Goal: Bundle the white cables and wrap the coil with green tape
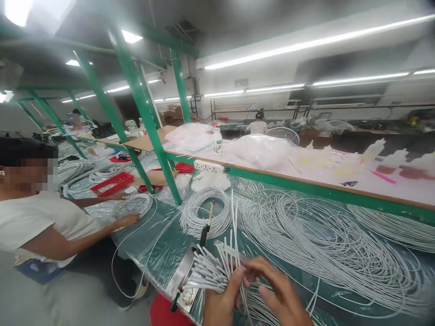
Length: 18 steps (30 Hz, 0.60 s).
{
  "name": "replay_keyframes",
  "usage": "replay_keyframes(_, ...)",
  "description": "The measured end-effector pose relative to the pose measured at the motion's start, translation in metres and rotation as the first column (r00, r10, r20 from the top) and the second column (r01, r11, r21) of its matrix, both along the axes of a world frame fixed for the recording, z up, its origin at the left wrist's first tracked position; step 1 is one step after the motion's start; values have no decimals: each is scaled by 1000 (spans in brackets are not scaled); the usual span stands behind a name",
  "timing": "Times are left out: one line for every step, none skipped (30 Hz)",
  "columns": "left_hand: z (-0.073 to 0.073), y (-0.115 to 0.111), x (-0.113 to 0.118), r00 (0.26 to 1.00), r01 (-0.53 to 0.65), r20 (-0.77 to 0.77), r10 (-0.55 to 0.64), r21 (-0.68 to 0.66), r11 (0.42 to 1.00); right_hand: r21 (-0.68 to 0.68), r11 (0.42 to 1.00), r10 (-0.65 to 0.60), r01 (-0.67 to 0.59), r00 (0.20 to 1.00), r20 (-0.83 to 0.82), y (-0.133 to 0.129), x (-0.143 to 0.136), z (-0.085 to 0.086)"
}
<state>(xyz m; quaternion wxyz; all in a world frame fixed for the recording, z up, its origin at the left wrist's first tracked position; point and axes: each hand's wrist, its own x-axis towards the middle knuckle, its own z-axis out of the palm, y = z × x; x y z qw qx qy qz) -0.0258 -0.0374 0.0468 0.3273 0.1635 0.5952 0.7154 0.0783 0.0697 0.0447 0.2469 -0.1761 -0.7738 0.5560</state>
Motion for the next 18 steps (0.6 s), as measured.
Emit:
replay_keyframes(-1, -4, 3, 1000, 6, -10, -6, -16, 1000, -2, 1000, -27, 27, 999, -20, 2, -8, 15)
replay_keyframes(-3, -8, 6, 1000, 14, -17, -15, -29, 999, 2, 999, -41, 41, 999, -23, 3, -17, 28)
replay_keyframes(-4, -12, 8, 1000, 22, -21, -23, -40, 999, 12, 999, -52, 53, 999, -14, 3, -26, 37)
replay_keyframes(-6, -16, 9, 999, 28, -29, -30, -50, 998, 25, 998, -61, 61, 998, 3, 2, -34, 44)
replay_keyframes(-8, -20, 9, 999, 28, -39, -31, -59, 998, 35, 997, -63, 62, 998, 23, 0, -40, 48)
replay_keyframes(-9, -23, 8, 999, 20, -48, -23, -69, 997, 44, 997, -61, 59, 997, 40, -3, -45, 49)
replay_keyframes(-10, -27, 7, 998, 2, -57, -7, -82, 997, 60, 996, -63, 60, 997, 53, -7, -49, 49)
replay_keyframes(-11, -30, 4, 998, -20, -66, 13, -98, 995, 89, 994, -66, 60, 996, 61, -12, -50, 48)
replay_keyframes(-11, -32, 1, 997, -43, -75, 35, -111, 993, 128, 990, -63, 54, 996, 64, -18, -50, 46)
replay_keyframes(-10, -34, -1, 995, -64, -82, 55, -114, 991, 174, 984, -55, 44, 997, 58, -24, -49, 44)
replay_keyframes(-9, -36, -4, 994, -81, -84, 72, -111, 991, 223, 974, -46, 35, 998, 44, -29, -47, 42)
replay_keyframes(-9, -37, -5, 993, -94, -84, 85, -106, 990, 265, 964, -40, 33, 999, 18, -35, -44, 39)
replay_keyframes(-8, -38, -6, 992, -101, -82, 93, -101, 990, 292, 956, -37, 39, 999, -10, -40, -42, 37)
replay_keyframes(-8, -38, -6, 992, -104, -80, 96, -100, 990, 306, 951, -44, 53, 998, -36, -45, -39, 33)
replay_keyframes(-8, -38, -6, 992, -107, -77, 99, -106, 989, 312, 947, -65, 80, 996, -59, -48, -37, 30)
replay_keyframes(-9, -38, -4, 992, -114, -74, 106, -115, 987, 316, 942, -92, 112, 993, -77, -52, -35, 25)
replay_keyframes(-10, -37, -2, 991, -125, -68, 117, -125, 984, 324, 936, -116, 138, 990, -86, -54, -33, 20)
replay_keyframes(-12, -37, 0, 990, -138, -62, 131, -135, 981, 334, 930, -134, 156, 987, -87, -57, -31, 14)
